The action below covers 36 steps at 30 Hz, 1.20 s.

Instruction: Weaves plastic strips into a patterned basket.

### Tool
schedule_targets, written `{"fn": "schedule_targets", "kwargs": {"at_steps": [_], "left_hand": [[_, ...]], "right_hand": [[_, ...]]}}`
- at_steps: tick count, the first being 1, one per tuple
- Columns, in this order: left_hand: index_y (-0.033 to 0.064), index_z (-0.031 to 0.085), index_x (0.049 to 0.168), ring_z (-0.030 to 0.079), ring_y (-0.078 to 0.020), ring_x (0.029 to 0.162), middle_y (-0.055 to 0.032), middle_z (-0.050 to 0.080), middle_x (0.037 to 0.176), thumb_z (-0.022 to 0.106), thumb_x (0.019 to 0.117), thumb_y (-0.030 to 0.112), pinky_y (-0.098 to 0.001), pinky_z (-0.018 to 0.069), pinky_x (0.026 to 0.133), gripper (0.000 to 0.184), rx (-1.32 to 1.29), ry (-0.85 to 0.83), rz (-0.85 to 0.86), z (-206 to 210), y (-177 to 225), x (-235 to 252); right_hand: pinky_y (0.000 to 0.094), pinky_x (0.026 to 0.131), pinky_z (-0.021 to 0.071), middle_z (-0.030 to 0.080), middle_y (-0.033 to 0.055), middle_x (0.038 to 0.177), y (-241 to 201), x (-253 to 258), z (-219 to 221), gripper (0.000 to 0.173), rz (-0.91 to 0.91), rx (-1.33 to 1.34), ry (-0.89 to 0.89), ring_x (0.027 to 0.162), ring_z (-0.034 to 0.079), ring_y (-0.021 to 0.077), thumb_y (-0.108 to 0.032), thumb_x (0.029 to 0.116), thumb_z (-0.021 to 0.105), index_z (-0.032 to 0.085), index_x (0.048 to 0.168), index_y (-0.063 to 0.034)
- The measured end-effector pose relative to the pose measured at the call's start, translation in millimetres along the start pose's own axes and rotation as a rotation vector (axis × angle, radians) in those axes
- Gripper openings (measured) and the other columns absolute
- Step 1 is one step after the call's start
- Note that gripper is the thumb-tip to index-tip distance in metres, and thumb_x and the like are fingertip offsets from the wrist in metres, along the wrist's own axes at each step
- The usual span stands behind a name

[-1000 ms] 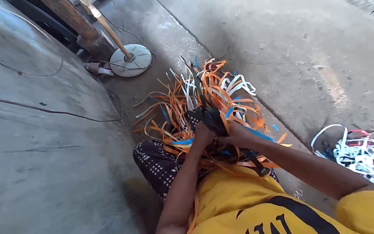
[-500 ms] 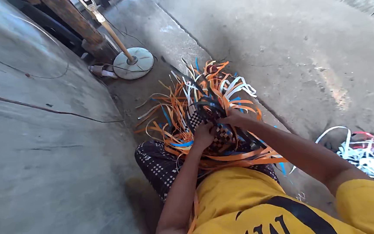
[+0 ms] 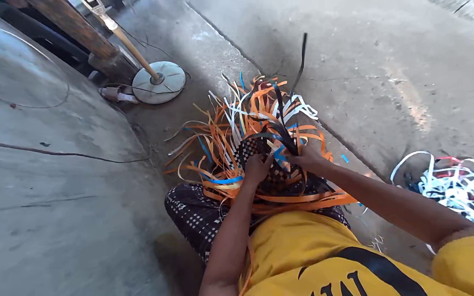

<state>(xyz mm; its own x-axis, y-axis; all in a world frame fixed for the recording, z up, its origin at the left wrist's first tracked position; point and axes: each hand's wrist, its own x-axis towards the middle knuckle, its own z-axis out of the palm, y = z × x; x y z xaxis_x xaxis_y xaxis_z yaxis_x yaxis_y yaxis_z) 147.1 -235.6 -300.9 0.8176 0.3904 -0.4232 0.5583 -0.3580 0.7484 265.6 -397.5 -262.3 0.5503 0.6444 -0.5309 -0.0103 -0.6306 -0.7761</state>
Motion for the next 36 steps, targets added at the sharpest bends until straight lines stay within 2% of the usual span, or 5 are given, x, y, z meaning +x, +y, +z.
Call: {"fn": "schedule_targets", "kwargs": {"at_steps": [5,16,22,28,36], "left_hand": [[0.0014,0.074,0.111,0.069,-0.0259,0.094,-0.0148,0.073,0.098,0.058,0.1048,0.036,-0.0498,0.0523,0.092,0.039,0.009,-0.044,0.079,-1.7,1.3,-3.7],[-0.0017,0.071,0.105,0.066,-0.0309,0.099,-0.0188,0.069,0.101,0.055,0.1056,0.042,-0.0531,0.0502,0.094,0.046,0.051,-0.011,-0.018,-6.4,1.8,-8.1],[0.0042,0.079,0.099,0.064,-0.023,0.092,-0.0187,0.062,0.106,0.068,0.0956,0.014,-0.036,0.0566,0.081,0.015,0.009,0.699,0.403,-5.1,-2.7,-33.1],[0.0061,0.063,0.138,0.063,-0.0316,0.123,-0.0195,0.064,0.134,0.043,0.1113,0.024,-0.0491,0.0489,0.108,0.038,0.205,0.015,0.084,-12.7,59.0,-11.3],[0.0061,0.071,0.123,0.068,-0.0379,0.11,-0.0198,0.072,0.114,0.05,0.1084,0.03,-0.0609,0.0501,0.097,0.035,0.399,-0.065,0.089,5.5,51.7,13.9]], "right_hand": [[0.0306,0.069,0.0498,0.06,0.003,0.078,-44.2,-7.9,-0.9,0.02,-0.044,0.157,-0.018,0.068,0.055,0.0097,-0.019,0.101,0.066,0.065,0.105,0.0008],[0.0591,0.087,0.0513,0.066,0.0249,0.103,-31.2,66.4,1.5,0.031,0.022,-0.24,-0.044,0.097,0.065,0.0372,-0.017,0.0923,0.073,0.065,0.112,0.0059],[0.0528,0.08,0.0544,0.069,0.0159,0.089,-11.1,62.5,-5.2,0.031,-0.155,-0.012,0.132,0.083,0.066,0.028,-0.026,0.0907,0.079,0.07,0.106,0.0006],[0.0472,0.08,0.0533,0.066,0.0152,0.089,-21.5,16.5,-11.3,0.038,-0.055,0.041,0.157,0.082,0.064,0.0239,-0.032,0.0945,0.076,0.067,0.104,0.0034],[0.0458,0.086,0.0557,0.069,0.0147,0.1,-7.4,-26.4,-18.4,0.037,-0.166,0.092,0.214,0.092,0.068,0.0218,-0.024,0.093,0.075,0.065,0.118,0.0009]]}}
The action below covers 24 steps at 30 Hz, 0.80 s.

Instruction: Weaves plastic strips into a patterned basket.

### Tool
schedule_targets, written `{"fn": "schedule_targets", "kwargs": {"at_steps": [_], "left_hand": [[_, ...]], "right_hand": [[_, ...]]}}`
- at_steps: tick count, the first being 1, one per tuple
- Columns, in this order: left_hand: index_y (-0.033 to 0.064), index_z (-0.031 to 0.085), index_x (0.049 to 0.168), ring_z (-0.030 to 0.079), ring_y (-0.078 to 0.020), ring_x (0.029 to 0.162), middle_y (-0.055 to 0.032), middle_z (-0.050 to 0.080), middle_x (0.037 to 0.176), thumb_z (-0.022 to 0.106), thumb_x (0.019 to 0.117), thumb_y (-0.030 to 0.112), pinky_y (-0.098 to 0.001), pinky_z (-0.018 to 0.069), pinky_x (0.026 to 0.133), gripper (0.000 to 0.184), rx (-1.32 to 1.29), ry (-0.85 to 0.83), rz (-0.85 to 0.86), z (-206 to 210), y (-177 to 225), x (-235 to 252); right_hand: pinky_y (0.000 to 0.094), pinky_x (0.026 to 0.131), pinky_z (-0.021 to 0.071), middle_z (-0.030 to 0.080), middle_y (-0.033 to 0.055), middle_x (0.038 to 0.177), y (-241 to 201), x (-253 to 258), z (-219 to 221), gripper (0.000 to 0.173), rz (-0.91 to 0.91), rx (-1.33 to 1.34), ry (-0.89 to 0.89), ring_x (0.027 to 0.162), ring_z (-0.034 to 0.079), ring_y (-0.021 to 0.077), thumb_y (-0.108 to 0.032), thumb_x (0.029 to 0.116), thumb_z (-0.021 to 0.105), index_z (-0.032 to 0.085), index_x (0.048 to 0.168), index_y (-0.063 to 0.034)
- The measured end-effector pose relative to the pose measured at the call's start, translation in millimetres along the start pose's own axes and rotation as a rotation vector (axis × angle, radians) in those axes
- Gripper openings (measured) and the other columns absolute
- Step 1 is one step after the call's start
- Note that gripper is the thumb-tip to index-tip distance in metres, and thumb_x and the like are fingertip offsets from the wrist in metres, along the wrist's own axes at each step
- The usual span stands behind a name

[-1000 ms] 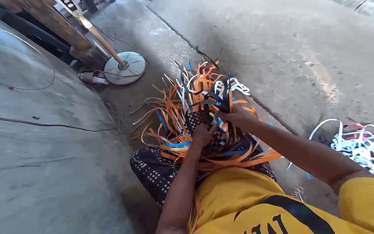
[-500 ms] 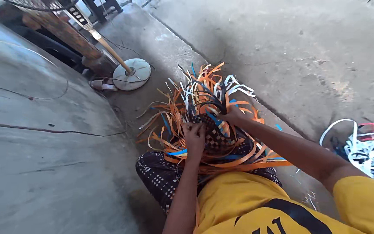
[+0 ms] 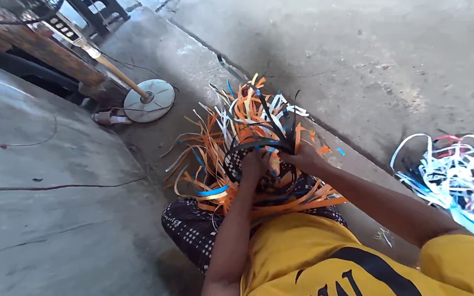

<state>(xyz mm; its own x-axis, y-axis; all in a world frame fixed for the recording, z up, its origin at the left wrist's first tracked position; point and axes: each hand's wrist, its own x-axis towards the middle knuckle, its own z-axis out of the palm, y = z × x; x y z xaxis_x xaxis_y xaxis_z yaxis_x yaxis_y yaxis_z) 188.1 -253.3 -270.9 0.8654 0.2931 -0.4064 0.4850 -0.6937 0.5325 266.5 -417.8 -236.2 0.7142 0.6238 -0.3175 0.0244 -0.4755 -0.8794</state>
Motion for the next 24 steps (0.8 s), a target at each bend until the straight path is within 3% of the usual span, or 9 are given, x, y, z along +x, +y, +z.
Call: {"fn": "schedule_targets", "kwargs": {"at_steps": [4,7,11,15,19,20,21,22,24], "left_hand": [[0.0063,0.071,0.124,0.059,-0.0359,0.127,-0.0186,0.068,0.126,0.052,0.1077,0.028,-0.0523,0.0426,0.112,0.033,0.012,0.017,0.048,5.5,-1.5,-5.6],[0.0009,0.074,0.118,0.055,-0.043,0.129,-0.0258,0.065,0.128,0.058,0.1046,0.023,-0.0538,0.0387,0.114,0.03,-0.026,0.094,0.143,13.0,2.4,-14.5],[-0.0041,0.074,0.11,0.063,-0.0439,0.114,-0.0274,0.068,0.115,0.054,0.1022,0.015,-0.058,0.0456,0.104,0.028,0.004,0.141,0.2,14.9,3.3,-18.7],[-0.0076,0.072,0.109,0.065,-0.0442,0.11,-0.0282,0.07,0.109,0.054,0.1021,0.015,-0.0606,0.0446,0.101,0.029,-0.084,0.242,0.142,11.7,-0.2,-27.0],[-0.0043,0.068,0.119,0.065,-0.0365,0.114,-0.0249,0.068,0.118,0.05,0.1059,0.019,-0.0538,0.0488,0.103,0.032,-0.225,0.064,-0.015,4.6,-18.7,-19.0],[-0.0029,0.069,0.12,0.066,-0.0341,0.112,-0.0236,0.068,0.118,0.051,0.106,0.02,-0.0524,0.0502,0.101,0.032,-0.262,0.022,-0.04,5.9,-24.8,-13.5],[-0.0024,0.069,0.121,0.065,-0.0333,0.113,-0.0232,0.068,0.12,0.052,0.1059,0.021,-0.0521,0.0493,0.102,0.033,-0.303,0.0,-0.051,6.4,-28.0,-10.6],[-0.0016,0.07,0.121,0.065,-0.0321,0.114,-0.0223,0.069,0.12,0.054,0.1059,0.024,-0.0515,0.0486,0.103,0.033,-0.329,0.0,-0.05,6.7,-28.4,-9.5],[-0.0018,0.07,0.118,0.065,-0.032,0.113,-0.0216,0.069,0.116,0.056,0.1062,0.031,-0.0513,0.0485,0.103,0.038,-0.307,0.011,-0.044,6.4,-22.2,-10.2]], "right_hand": [[0.0442,0.084,0.054,0.068,0.0142,0.099,36.5,17.4,4.4,0.03,0.26,0.02,-0.137,0.089,0.066,0.0214,-0.02,0.0981,0.066,0.064,0.116,0.0034],[0.0344,0.076,0.0521,0.062,0.0093,0.089,3.6,19.9,3.5,0.025,0.294,0.144,-0.165,0.077,0.059,0.0144,-0.014,0.1016,0.062,0.06,0.118,0.0049],[0.0356,0.076,0.0545,0.066,0.0088,0.091,-58.3,27.4,-4.8,0.025,0.1,0.244,-0.185,0.079,0.062,0.0139,-0.013,0.0965,0.07,0.064,0.116,0.0012],[0.0226,0.065,0.0557,0.066,-0.0012,0.073,-119.7,0.9,-21.6,0.008,-0.182,0.437,-0.408,0.064,0.062,0.0055,0.001,0.093,0.064,0.064,0.099,-0.0043],[0.0216,0.064,0.0568,0.068,-0.0009,0.076,-115.2,1.0,-33.4,0.016,-0.239,0.325,-0.513,0.064,0.064,0.0047,0.006,0.0871,0.065,0.064,0.098,-0.005],[0.0244,0.061,0.0545,0.065,0.002,0.076,-107.0,9.4,-32.5,0.017,-0.211,0.11,-0.441,0.063,0.061,0.0076,0.001,0.087,0.072,0.064,0.101,-0.003],[0.0348,0.069,0.0557,0.067,0.0088,0.084,-97.3,20.5,-28.8,0.024,-0.159,-0.166,-0.358,0.072,0.064,0.0164,-0.009,0.0866,0.08,0.066,0.105,-0.0001],[0.0495,0.08,0.0541,0.067,0.018,0.093,-82.4,34.2,-20.2,0.034,-0.084,-0.394,-0.322,0.085,0.066,0.0293,-0.018,0.0876,0.082,0.067,0.108,0.004],[0.0621,0.089,0.0501,0.067,0.0261,0.102,-29.9,65.9,1.6,0.037,-0.005,-0.548,-0.353,0.098,0.065,0.0412,-0.024,0.0928,0.077,0.066,0.108,0.0077]]}}
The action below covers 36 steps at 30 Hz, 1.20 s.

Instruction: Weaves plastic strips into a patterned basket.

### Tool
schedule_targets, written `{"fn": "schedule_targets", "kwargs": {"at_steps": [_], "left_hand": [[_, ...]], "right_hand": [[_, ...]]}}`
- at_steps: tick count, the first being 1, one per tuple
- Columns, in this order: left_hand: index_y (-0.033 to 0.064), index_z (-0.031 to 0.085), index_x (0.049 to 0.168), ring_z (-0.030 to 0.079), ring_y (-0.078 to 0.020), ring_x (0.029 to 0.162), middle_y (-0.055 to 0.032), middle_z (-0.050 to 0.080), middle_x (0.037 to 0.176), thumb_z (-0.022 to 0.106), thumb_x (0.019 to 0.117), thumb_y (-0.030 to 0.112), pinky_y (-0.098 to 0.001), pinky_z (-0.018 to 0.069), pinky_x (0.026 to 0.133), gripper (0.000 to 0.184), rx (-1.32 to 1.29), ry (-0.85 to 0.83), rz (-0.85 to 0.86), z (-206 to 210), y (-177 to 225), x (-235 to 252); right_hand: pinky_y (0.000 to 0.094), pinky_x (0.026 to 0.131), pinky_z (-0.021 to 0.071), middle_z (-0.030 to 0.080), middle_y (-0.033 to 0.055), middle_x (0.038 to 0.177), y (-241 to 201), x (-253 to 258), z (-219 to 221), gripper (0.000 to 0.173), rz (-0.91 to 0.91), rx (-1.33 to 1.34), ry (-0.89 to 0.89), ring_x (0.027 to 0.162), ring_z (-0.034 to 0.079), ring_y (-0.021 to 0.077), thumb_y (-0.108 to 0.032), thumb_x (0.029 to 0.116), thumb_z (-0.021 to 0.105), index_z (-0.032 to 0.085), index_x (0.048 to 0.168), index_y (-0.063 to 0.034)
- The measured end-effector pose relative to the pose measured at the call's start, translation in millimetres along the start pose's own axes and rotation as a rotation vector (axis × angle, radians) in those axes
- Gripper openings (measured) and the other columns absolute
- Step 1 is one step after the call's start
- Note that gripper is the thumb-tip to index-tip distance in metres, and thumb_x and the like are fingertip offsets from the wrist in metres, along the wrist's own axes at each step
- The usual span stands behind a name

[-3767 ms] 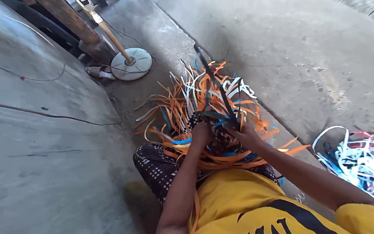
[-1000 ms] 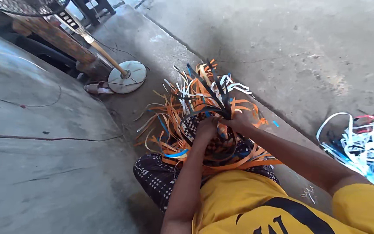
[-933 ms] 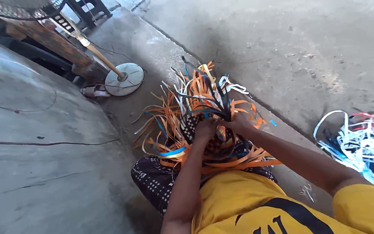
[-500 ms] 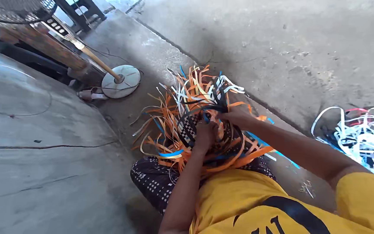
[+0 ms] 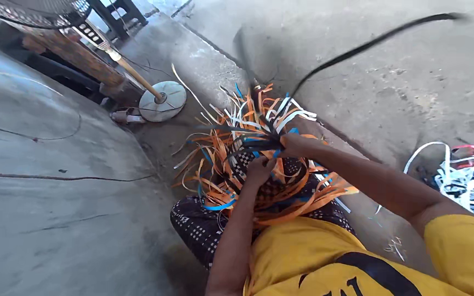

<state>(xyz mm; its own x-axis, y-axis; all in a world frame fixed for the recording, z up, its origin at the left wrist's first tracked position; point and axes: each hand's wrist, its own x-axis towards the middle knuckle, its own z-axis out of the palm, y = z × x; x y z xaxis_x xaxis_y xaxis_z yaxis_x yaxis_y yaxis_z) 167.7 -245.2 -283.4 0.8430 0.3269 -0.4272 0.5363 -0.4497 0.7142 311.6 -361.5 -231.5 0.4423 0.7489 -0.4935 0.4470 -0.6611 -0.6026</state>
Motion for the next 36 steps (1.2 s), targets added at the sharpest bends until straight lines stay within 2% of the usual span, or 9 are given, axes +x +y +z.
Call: {"fn": "schedule_targets", "kwargs": {"at_steps": [3,7,10,15,18,21,27,32,36], "left_hand": [[-0.0074,0.067,0.113,0.063,-0.0359,0.113,-0.0251,0.066,0.113,0.048,0.1088,0.03,-0.0514,0.0472,0.102,0.042,0.162,0.011,0.025,3.5,9.3,-4.2],[-0.0092,0.066,0.108,0.065,-0.0326,0.1,-0.0236,0.066,0.102,0.046,0.1099,0.023,-0.048,0.0498,0.094,0.038,0.076,0.063,0.006,-1.4,3.2,-4.8],[-0.0057,0.067,0.116,0.064,-0.0275,0.098,-0.0204,0.067,0.106,0.042,0.112,0.029,-0.0472,0.0498,0.092,0.043,-0.126,0.075,-0.096,-5.6,-1.8,1.0],[-0.0076,0.068,0.093,0.064,-0.0297,0.085,-0.019,0.065,0.087,0.053,0.1072,0.037,-0.0501,0.051,0.085,0.049,-0.016,0.104,-0.091,4.5,3.2,9.1],[-0.0069,0.068,0.094,0.064,-0.0314,0.088,-0.0197,0.066,0.089,0.052,0.1072,0.038,-0.0515,0.0502,0.086,0.05,0.02,0.131,-0.126,4.3,1.2,11.2],[-0.0055,0.069,0.102,0.066,-0.0336,0.098,-0.0214,0.068,0.099,0.052,0.1072,0.041,-0.0531,0.0505,0.093,0.05,0.058,0.091,-0.159,5.5,4.2,8.9],[-0.0025,0.072,0.103,0.068,-0.0317,0.095,-0.0188,0.07,0.096,0.054,0.106,0.04,-0.053,0.0513,0.091,0.047,0.022,0.077,-0.073,9.3,3.4,3.6],[-0.002,0.071,0.097,0.068,-0.031,0.09,-0.0173,0.069,0.09,0.053,0.1057,0.044,-0.0531,0.0526,0.087,0.05,0.011,0.13,-0.139,12.2,-6.0,6.1],[-0.0027,0.071,0.098,0.067,-0.0328,0.091,-0.0191,0.069,0.093,0.054,0.1057,0.045,-0.0548,0.0528,0.087,0.051,-0.048,0.14,-0.093,7.3,-7.2,-3.4]], "right_hand": [[0.0571,0.086,0.0507,0.066,0.0234,0.095,26.3,20.5,27.3,0.038,-0.071,0.128,0.046,0.091,0.065,0.0359,-0.03,0.1017,0.065,0.066,0.103,0.0079],[0.0504,0.094,0.0525,0.069,0.0197,0.105,23.6,3.1,32.5,0.038,-0.148,0.413,0.201,0.099,0.067,0.0277,-0.026,0.0971,0.072,0.065,0.118,0.0047],[0.0437,0.095,0.0539,0.069,0.018,0.108,36.6,-0.9,45.5,0.044,-0.161,0.468,0.197,0.101,0.067,0.0229,-0.026,0.0945,0.075,0.062,0.123,0.0043],[0.0392,0.091,0.0542,0.067,0.0169,0.107,6.9,-34.9,19.9,0.04,-0.09,0.577,0.221,0.097,0.066,0.0194,-0.017,0.0954,0.074,0.059,0.126,0.0045],[0.0435,0.089,0.0547,0.068,0.0178,0.105,18.4,-32.2,23.8,0.039,0.001,0.515,0.281,0.095,0.067,0.0226,-0.023,0.0973,0.072,0.061,0.123,0.0041],[0.0449,0.084,0.0542,0.067,0.0159,0.101,44.5,-9.8,43.0,0.038,0.156,0.446,0.059,0.089,0.066,0.0228,-0.031,0.1035,0.06,0.062,0.119,0.0038],[0.0475,0.083,0.0524,0.066,0.0184,0.096,-16.8,-20.5,4.6,0.03,0.001,0.506,0.231,0.088,0.064,0.0261,-0.023,0.1014,0.067,0.065,0.11,0.0055],[0.0587,0.091,0.0513,0.067,0.0244,0.104,12.5,27.4,18.1,0.039,0.036,0.262,0.139,0.099,0.066,0.0373,-0.029,0.0982,0.07,0.065,0.114,0.0054],[0.0521,0.092,0.0521,0.067,0.02,0.108,19.3,26.0,26.1,0.041,0.007,0.382,0.228,0.1,0.066,0.0303,-0.031,0.0988,0.068,0.063,0.121,0.0029]]}}
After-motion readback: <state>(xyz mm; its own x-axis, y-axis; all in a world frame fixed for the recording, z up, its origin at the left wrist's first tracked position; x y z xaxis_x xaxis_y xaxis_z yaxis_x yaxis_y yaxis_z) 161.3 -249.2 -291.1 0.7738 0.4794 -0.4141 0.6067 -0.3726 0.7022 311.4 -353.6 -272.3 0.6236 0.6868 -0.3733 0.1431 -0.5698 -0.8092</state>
